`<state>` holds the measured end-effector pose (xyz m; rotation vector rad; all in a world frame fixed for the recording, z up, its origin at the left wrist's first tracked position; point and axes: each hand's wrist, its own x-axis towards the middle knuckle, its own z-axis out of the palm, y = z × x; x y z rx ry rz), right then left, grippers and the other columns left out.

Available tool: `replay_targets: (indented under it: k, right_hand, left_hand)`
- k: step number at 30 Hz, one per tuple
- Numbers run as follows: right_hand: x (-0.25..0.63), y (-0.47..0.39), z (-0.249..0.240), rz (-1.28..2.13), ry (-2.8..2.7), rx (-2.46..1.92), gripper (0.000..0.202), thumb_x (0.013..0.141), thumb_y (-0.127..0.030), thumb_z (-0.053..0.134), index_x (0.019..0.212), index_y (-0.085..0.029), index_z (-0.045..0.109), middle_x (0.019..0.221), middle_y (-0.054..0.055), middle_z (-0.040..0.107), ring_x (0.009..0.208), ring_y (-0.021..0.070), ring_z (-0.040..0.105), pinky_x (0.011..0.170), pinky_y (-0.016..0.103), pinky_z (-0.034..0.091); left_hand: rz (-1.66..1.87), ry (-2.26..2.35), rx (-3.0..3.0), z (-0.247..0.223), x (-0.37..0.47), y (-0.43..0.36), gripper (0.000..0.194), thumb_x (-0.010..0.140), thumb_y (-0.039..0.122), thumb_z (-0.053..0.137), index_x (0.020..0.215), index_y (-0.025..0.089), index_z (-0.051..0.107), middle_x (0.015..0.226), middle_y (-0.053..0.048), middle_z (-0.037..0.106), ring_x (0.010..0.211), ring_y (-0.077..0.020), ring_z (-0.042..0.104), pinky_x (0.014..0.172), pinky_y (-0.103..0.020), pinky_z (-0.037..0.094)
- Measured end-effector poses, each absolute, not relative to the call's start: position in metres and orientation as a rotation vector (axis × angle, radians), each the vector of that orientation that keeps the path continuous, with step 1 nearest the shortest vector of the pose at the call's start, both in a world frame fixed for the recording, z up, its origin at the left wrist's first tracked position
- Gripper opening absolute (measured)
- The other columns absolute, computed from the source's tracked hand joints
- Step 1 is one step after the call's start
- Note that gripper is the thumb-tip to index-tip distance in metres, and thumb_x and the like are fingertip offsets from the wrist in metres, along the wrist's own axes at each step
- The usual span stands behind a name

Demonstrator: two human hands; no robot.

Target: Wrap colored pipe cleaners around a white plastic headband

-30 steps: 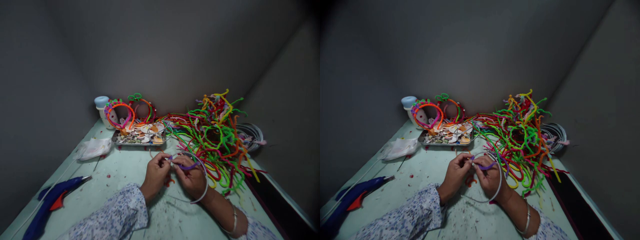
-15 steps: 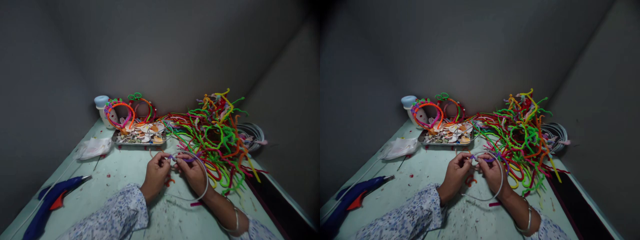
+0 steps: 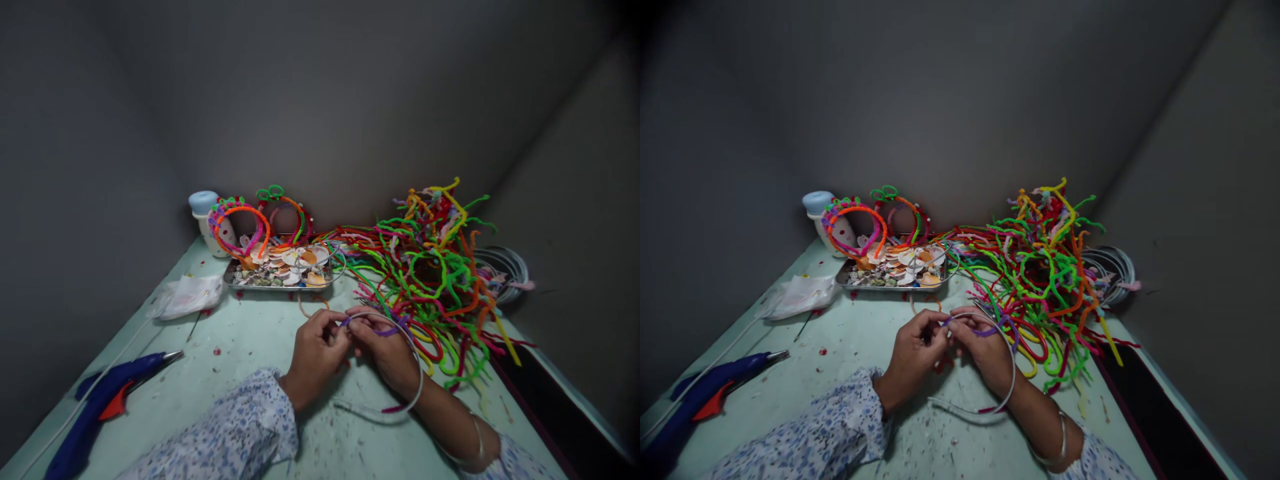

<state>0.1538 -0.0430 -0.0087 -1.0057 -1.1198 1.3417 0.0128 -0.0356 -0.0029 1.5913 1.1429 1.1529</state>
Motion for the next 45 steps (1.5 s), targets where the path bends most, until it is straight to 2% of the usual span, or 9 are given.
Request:
replay_targets:
  k: [4, 11, 17, 31, 39, 45]
  right_hand:
    - [0.152, -0.045, -0.004, 1.289, -1.180, -1.050, 0.019, 0.080, -0.032, 0.065, 0.090, -0.017, 0.063, 0.074, 0.000, 0.065, 0.058, 0.0105, 0.057, 0.049, 0.020, 0.046]
    - [0.154, -0.044, -0.002, 1.252, -1.147, -1.137, 0.024, 0.076, -0.038, 0.067, 0.084, -0.016, 0.066, 0.069, 0.001, 0.066, 0.057, 0.0123, 0.058, 0.048, 0.022, 0.046]
    - [0.158, -0.044, -0.001, 1.193, -1.260, -1.197, 0.025, 0.080, -0.040, 0.062, 0.084, -0.016, 0.066, 0.065, 0.000, 0.064, 0.057, 0.0132, 0.057, 0.053, 0.025, 0.046]
    - [0.160, -0.043, 0.006, 1.056, -1.417, -1.266, 0.020, 0.083, -0.034, 0.055, 0.084, -0.017, 0.065, 0.063, -0.001, 0.060, 0.059, 0.0142, 0.057, 0.057, 0.026, 0.048]
    - [0.162, -0.044, 0.007, 0.918, -1.513, -1.248, 0.017, 0.084, -0.031, 0.053, 0.081, -0.019, 0.065, 0.071, 0.001, 0.063, 0.067, 0.0160, 0.061, 0.063, 0.026, 0.050]
    - [0.164, -0.045, 0.007, 0.884, -1.536, -1.260, 0.016, 0.085, -0.029, 0.053, 0.080, -0.020, 0.066, 0.072, 0.001, 0.063, 0.065, 0.0157, 0.060, 0.064, 0.026, 0.051]
  left_hand:
    - [1.123, 1.159, 1.645, -0.004, 0.013, -0.038, 0.017, 0.080, 0.023, 0.054, 0.091, 0.016, 0.065, 0.063, 0.001, 0.058, 0.053, -0.0097, 0.049, 0.051, -0.020, 0.038]
    - [1.097, 1.161, 1.535, 0.003, 0.015, -0.038, 0.014, 0.080, 0.026, 0.055, 0.086, 0.014, 0.059, 0.064, 0.000, 0.062, 0.053, -0.0101, 0.052, 0.050, -0.020, 0.039]
    - [1.101, 1.105, 1.445, 0.002, 0.015, -0.038, 0.014, 0.079, 0.028, 0.056, 0.085, 0.015, 0.058, 0.061, 0.002, 0.060, 0.051, -0.0090, 0.050, 0.049, -0.019, 0.038]
    - [1.061, 1.084, 1.375, -0.004, 0.014, -0.036, 0.016, 0.079, 0.029, 0.057, 0.085, 0.014, 0.060, 0.065, 0.000, 0.061, 0.052, -0.0087, 0.049, 0.048, -0.018, 0.035]
    - [1.041, 1.077, 1.340, 0.004, 0.014, -0.036, 0.017, 0.076, 0.028, 0.058, 0.083, 0.012, 0.061, 0.063, -0.001, 0.061, 0.049, -0.0072, 0.045, 0.045, -0.018, 0.033]
    - [1.034, 1.077, 1.317, 0.003, 0.014, -0.035, 0.016, 0.076, 0.028, 0.058, 0.081, 0.013, 0.061, 0.061, 0.001, 0.060, 0.046, -0.0067, 0.044, 0.044, -0.018, 0.032]
